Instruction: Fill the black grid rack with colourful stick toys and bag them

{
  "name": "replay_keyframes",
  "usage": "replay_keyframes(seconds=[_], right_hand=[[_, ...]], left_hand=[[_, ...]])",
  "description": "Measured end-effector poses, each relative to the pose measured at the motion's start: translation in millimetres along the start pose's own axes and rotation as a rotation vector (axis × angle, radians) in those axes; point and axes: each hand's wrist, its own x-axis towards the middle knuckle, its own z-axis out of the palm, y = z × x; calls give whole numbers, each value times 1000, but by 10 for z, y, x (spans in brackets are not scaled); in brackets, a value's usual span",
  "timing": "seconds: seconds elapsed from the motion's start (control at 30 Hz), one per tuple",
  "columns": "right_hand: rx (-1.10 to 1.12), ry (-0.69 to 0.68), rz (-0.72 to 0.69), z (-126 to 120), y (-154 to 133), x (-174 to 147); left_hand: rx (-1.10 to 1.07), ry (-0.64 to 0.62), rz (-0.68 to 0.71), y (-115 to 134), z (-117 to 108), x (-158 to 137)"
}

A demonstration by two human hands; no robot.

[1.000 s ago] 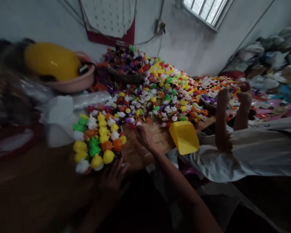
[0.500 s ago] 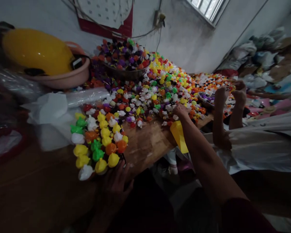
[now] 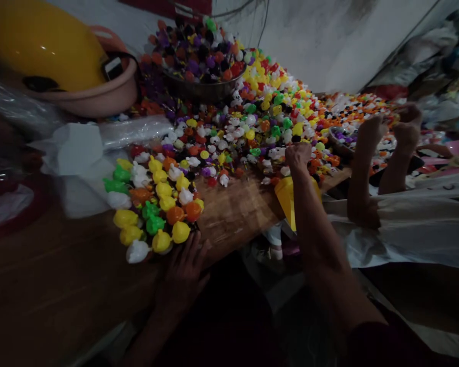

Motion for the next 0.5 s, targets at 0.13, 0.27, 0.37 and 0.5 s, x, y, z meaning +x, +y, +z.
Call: replay_keyframes(seconds=[0.13,0.27,0.37,0.5], right_hand=[[231,87,-197,64,-385,-933],[309,-162,-394,307,-654,-2146],[303,-288,-444,470,-699,-2581],[349,-307,-549,544,-678,-2443]], left_hand=[[8,49,-11,1,-19,-3],[40,128,13,-4,-41,-12],[60,144,9,4,-67,-5],[40,91,-43,33,-83,15]])
